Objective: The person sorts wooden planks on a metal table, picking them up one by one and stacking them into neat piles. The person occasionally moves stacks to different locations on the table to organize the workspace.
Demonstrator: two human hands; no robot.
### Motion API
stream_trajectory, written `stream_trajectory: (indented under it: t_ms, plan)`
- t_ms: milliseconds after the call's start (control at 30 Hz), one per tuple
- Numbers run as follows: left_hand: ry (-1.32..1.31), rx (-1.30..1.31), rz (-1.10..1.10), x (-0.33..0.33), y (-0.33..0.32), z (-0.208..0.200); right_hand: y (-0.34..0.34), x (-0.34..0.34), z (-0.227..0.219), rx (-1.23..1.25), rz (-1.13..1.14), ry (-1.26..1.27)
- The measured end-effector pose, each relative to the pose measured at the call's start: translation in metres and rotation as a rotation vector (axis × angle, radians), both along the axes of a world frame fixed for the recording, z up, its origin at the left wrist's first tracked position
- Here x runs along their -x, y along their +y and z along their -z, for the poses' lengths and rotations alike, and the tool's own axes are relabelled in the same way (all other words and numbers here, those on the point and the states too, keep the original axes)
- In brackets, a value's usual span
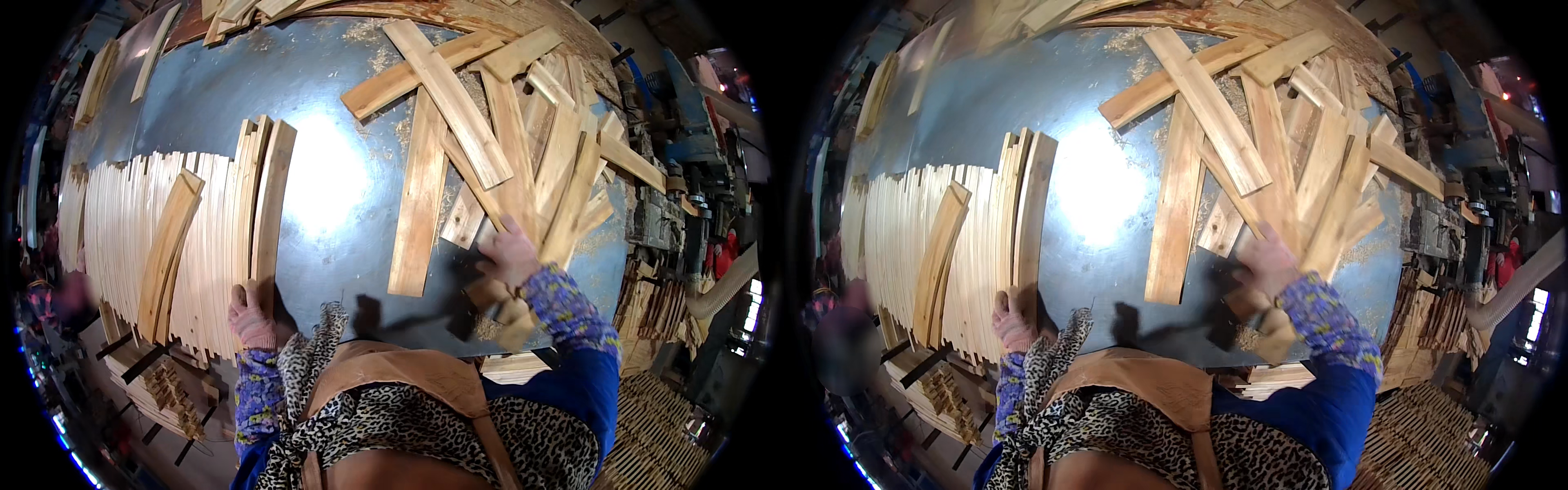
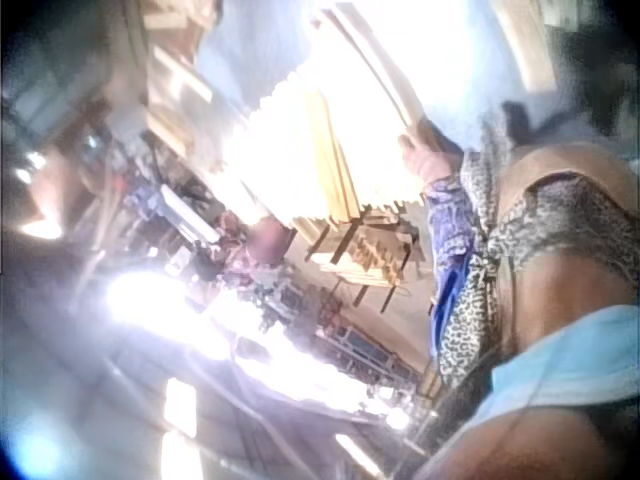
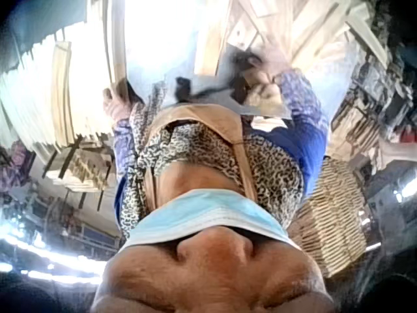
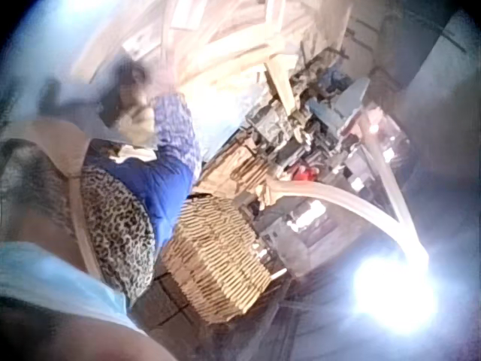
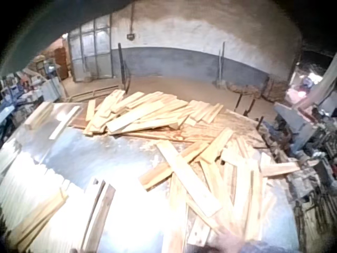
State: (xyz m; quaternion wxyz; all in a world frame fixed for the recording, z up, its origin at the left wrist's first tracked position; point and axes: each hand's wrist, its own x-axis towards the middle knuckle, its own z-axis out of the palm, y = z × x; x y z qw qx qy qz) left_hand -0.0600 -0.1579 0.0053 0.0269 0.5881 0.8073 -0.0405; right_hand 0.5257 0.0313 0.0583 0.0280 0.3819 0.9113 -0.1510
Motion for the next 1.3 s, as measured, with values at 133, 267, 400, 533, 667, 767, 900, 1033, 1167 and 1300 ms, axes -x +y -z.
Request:
stream_trajectory:
  t_ms: [133, 267, 400, 533, 667, 767, 900, 1033, 1167, 1300]
  plan:
    - [-0.082, -0.192, 0.137, -0.032, 0.065, -0.022, -0.017, 0.018, -0.015, 0.224, 0.461, -0.037]
    - [-0.336, -0.446, 0.409, -0.115, 0.210, -0.027, 0.099, 0.072, 0.001, -0.345, 0.563, 0.113]
    - [-0.296, -0.437, 0.498, -0.205, 0.365, -0.001, 0.190, 0.088, 0.036, 0.008, 0.820, -0.140]
    - [-0.231, -0.126, 0.512, -0.189, 0.460, 0.040, 0.209, 0.103, -0.021, 0.317, 0.846, 0.124]
    - [-0.591, -0.095, 0.366, -0.195, 0.462, 0.015, 0.169, 0.044, -0.008, 0.483, 1.115, 0.659]
    - [-0.986, -0.055, 0.206, -0.154, 0.411, 0.041, 0.127, 0.045, 0.010, 0.576, 1.083, 1.223]
    - [-1.673, 0.297, -0.261, -0.164, 0.276, -0.021, 0.067, 0.086, 0.018, 0.763, 1.025, 1.467]
    - [-2.063, 0.281, -0.510, -0.188, 0.155, 0.016, -0.019, 0.185, 0.042, 0.756, 0.766, 1.019]
    - [-2.244, 0.306, -0.801, -0.170, 0.104, 0.011, -0.070, 0.223, 0.067, 0.046, 0.619, 0.551]
    - [-1.564, 0.018, -0.566, -0.129, 0.046, -0.027, -0.057, 0.258, 0.034, 0.005, 0.650, 0.178]
